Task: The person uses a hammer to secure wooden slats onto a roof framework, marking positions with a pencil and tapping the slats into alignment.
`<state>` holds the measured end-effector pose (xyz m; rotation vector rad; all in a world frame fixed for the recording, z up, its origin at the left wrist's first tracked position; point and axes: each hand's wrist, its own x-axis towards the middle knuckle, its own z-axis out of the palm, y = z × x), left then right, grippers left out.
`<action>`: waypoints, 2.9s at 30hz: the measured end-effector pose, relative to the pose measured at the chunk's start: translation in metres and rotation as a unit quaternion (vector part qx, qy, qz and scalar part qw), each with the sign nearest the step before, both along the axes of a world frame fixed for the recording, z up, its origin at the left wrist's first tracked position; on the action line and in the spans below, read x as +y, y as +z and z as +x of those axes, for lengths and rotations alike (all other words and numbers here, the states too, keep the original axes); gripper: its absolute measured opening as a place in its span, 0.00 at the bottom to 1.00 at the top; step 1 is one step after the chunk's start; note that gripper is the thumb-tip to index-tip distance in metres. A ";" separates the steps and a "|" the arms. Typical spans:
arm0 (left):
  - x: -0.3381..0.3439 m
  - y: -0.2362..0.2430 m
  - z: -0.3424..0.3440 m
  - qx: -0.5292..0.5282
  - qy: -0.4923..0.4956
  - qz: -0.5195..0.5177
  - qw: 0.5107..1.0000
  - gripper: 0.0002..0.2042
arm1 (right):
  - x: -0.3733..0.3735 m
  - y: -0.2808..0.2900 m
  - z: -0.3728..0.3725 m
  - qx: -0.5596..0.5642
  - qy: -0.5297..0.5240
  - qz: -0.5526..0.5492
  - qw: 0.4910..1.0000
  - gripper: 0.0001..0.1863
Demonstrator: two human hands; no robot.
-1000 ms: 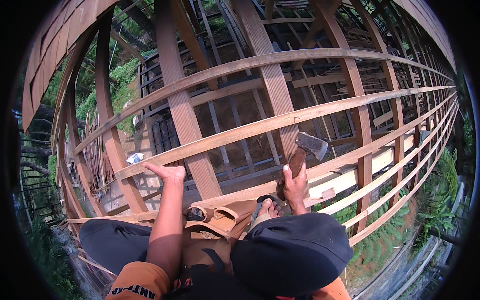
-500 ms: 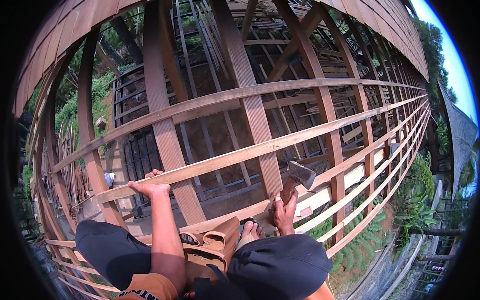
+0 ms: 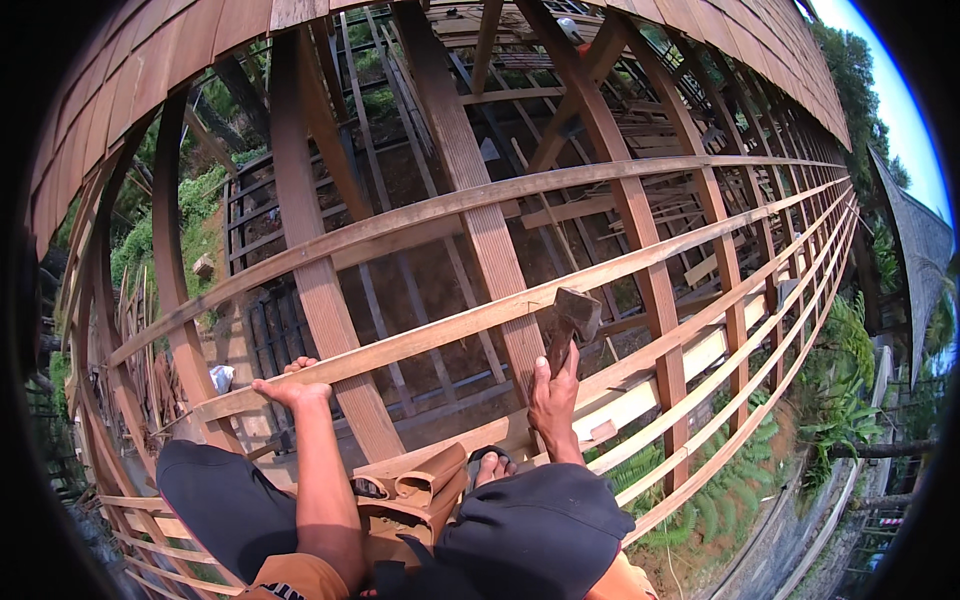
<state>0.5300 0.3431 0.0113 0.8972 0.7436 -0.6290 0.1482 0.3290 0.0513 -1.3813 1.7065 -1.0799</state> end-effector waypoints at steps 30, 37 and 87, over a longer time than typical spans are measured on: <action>-0.003 0.005 0.006 0.006 -0.003 0.041 0.999 0.41 | -0.011 0.018 0.018 -0.213 -0.017 0.171 0.962 0.17; 0.001 0.004 0.007 -0.013 0.023 0.036 0.999 0.39 | -0.030 0.139 -0.024 -0.250 -0.059 -0.384 0.887 0.25; -0.002 0.008 0.005 0.013 0.024 0.035 0.999 0.39 | -0.075 0.015 -0.078 -0.059 0.147 0.244 0.957 0.32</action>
